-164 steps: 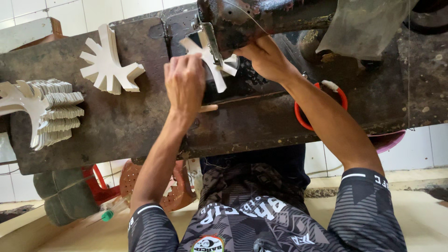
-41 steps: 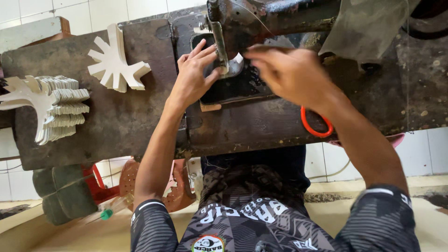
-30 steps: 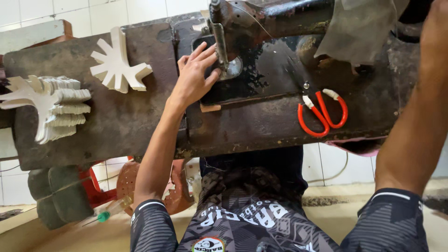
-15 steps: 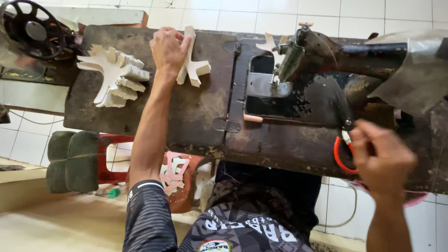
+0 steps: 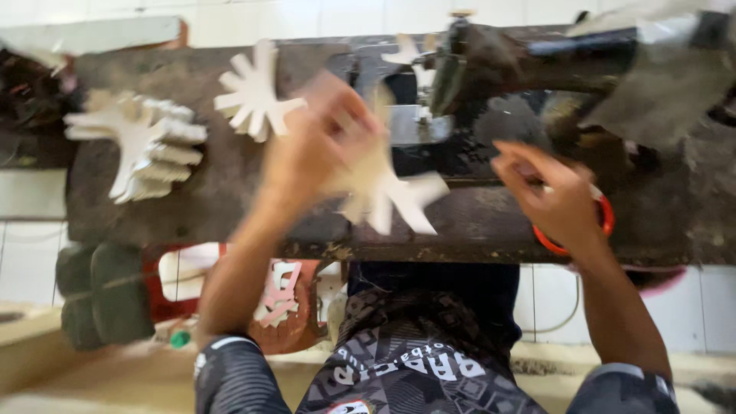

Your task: The person sews white foam cutout shapes on an industrial sewing machine, guiding each piece under the needle by hand. Finished pieces are placed onto a growing stack on the workbench, and scissors are used to trim threads between pieces.

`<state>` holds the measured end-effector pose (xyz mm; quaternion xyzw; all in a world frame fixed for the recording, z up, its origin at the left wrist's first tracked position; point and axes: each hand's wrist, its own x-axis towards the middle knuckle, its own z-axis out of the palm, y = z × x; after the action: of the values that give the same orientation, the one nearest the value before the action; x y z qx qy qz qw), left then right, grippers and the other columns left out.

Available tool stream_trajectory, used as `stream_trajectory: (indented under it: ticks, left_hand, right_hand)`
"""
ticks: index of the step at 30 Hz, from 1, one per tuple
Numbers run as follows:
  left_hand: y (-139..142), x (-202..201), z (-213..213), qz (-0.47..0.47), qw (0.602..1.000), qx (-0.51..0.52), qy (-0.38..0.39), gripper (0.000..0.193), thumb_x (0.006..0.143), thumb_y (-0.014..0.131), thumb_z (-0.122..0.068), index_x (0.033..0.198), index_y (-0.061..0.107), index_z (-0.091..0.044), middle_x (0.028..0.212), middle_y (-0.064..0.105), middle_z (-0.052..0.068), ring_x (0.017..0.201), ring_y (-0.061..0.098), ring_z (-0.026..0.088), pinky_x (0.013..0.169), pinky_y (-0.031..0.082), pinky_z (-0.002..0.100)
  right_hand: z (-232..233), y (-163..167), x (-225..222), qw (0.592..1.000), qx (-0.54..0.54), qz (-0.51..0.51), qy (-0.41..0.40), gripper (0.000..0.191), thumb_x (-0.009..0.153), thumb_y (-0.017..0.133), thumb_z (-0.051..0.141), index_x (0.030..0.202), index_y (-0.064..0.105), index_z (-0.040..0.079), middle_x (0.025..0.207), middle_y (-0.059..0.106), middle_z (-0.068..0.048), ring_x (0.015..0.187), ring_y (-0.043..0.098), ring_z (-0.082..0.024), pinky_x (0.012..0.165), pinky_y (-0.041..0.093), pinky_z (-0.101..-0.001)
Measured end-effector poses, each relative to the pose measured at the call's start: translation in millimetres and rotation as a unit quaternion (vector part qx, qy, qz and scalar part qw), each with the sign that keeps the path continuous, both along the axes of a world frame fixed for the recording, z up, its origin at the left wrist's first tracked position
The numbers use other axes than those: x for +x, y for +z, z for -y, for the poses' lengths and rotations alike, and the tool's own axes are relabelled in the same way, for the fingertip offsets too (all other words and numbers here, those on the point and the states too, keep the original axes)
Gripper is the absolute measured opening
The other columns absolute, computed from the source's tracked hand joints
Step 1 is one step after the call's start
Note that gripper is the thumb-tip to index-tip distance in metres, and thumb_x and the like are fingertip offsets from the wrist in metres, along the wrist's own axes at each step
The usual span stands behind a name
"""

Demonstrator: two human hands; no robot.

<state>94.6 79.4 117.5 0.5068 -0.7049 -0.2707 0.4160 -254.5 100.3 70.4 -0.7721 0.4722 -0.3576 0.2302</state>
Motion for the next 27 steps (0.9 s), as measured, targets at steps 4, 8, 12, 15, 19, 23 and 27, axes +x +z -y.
stream_trajectory:
  ticks: [4,8,12,15,19,23,27]
  left_hand:
    - [-61,-83,-1,0.011,0.999,0.021,-0.036,0.022,0.091,0.077,-0.013,0.109,0.067,-0.004,0.098,0.073,0.006,0.082,0.071,0.020,0.072,0.058,0.034]
    - [-101,-98,6,0.122,0.984,-0.132,0.009,0.021,0.093,0.076,-0.012,0.111,0.071,-0.002,0.111,0.070,0.012,0.103,0.064,0.033,0.089,0.054,0.042]
    - [-116,-104,14,0.126,0.982,-0.136,0.015,0.021,0.096,0.074,-0.011,0.114,0.072,-0.001,0.117,0.069,0.013,0.107,0.064,0.033,0.093,0.054,0.042]
    - [-118,-109,19,0.121,0.983,-0.135,0.019,0.022,0.097,0.073,-0.011,0.116,0.072,0.000,0.118,0.069,0.012,0.110,0.064,0.032,0.094,0.054,0.041]
    - [-115,-110,22,0.138,0.982,-0.127,0.014,0.024,0.097,0.074,-0.013,0.117,0.072,0.000,0.120,0.069,0.012,0.113,0.062,0.032,0.097,0.052,0.041]
    - [-110,-110,17,0.197,0.971,-0.134,0.008,0.042,0.091,0.079,-0.029,0.120,0.070,0.000,0.126,0.065,0.011,0.120,0.058,0.032,0.101,0.045,0.044]
    - [-108,-111,13,0.242,0.963,-0.120,0.018,0.048,0.091,0.082,-0.041,0.120,0.067,-0.006,0.134,0.063,0.006,0.128,0.055,0.029,0.107,0.040,0.045]
  right_hand:
    - [63,-17,17,0.995,-0.017,0.059,0.083,0.031,0.106,0.070,0.015,0.130,0.061,-0.001,0.113,0.076,-0.010,0.101,0.075,-0.019,0.082,0.059,-0.0288]
    - [112,-31,26,0.991,0.106,-0.068,0.039,0.016,0.108,0.072,0.016,0.119,0.070,0.005,0.104,0.077,-0.011,0.094,0.077,-0.022,0.082,0.058,-0.0322]
    - [140,-41,29,0.939,0.069,0.283,0.185,0.070,0.104,0.073,-0.002,0.164,0.039,0.009,0.160,0.050,-0.003,0.133,0.055,-0.009,0.110,0.048,-0.0283]
    - [152,-50,29,0.929,-0.022,0.296,0.223,0.074,0.098,0.070,-0.011,0.160,0.037,0.012,0.167,0.034,-0.002,0.150,0.038,-0.013,0.127,0.036,-0.0351]
    - [155,-64,23,0.958,0.098,0.230,0.138,0.047,0.102,0.068,0.002,0.147,0.054,0.006,0.143,0.054,-0.004,0.125,0.052,-0.010,0.108,0.044,-0.0303]
    - [146,-64,10,0.963,0.269,0.006,0.005,0.020,0.106,0.065,0.014,0.116,0.071,-0.003,0.093,0.070,-0.014,0.090,0.063,-0.020,0.088,0.055,-0.0324]
    - [110,-49,-13,0.982,0.169,0.054,0.062,0.018,0.103,0.062,0.009,0.119,0.068,0.004,0.114,0.078,-0.007,0.105,0.075,-0.015,0.094,0.058,-0.0317]
